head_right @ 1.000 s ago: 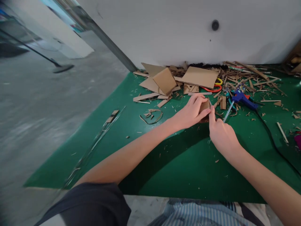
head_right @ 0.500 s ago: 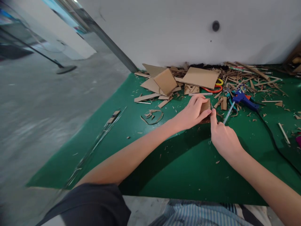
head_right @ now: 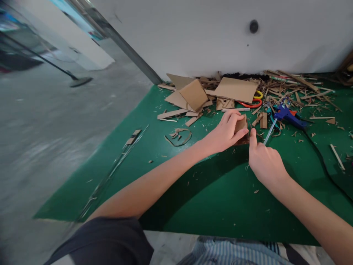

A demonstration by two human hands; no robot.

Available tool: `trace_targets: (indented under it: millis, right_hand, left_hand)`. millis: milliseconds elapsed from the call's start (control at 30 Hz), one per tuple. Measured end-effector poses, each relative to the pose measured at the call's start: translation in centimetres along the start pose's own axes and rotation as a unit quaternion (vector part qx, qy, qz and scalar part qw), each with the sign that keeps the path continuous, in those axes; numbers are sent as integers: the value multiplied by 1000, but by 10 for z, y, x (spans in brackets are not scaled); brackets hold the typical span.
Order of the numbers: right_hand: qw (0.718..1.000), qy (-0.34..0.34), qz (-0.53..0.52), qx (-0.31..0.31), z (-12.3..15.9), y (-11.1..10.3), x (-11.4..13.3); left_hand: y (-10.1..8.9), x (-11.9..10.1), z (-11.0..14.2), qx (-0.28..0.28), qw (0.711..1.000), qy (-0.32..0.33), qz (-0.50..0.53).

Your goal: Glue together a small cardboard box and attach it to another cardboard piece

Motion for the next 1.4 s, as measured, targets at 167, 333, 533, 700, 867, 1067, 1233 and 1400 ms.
trace_targets:
  millis: [167, 333, 533, 700, 867, 1067, 1233, 1400]
  right_hand:
    - [1000, 6, -14, -19, -3, -5, -2]
    - [1000, -4, -13, 9, -5, 1, -1]
    - [997, 28, 14, -74, -2, -1, -9]
    - [961, -37, -39, -270, -15, 5, -38]
    - [926, -75, -174, -328, -23, -6, -54]
    - [886, -67, -286, -358, -31, -11, -46]
    - [857, -84, -285, -421, -32, -2, -47]
    - [862, -86, -234, -440, -26, 1, -44]
  left_hand:
    - [3, 3, -1, -3, 1000, 5, 1]
    - [4, 3, 0, -7, 1000, 3, 24]
    - [-2, 3, -3, 13, 992, -63, 112]
    - [-8, 9, -16, -9, 927, -188, 324]
    - [-4, 5, -19, 54, 820, -265, 505]
    - [-5, -7, -10, 104, 785, -270, 548]
    - [-2, 0, -8, 178, 741, -225, 607]
    - [11, 8, -6, 248, 692, -209, 645]
Point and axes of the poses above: each hand's wrist, its own z-axis away from the middle knuckle, its own y-axis out of the palm, x = y × z, the point moved 1 cm from there along -z, towards the middle knuckle, and after that the axes turned 15 degrees about -y, right-handed, at the moved point
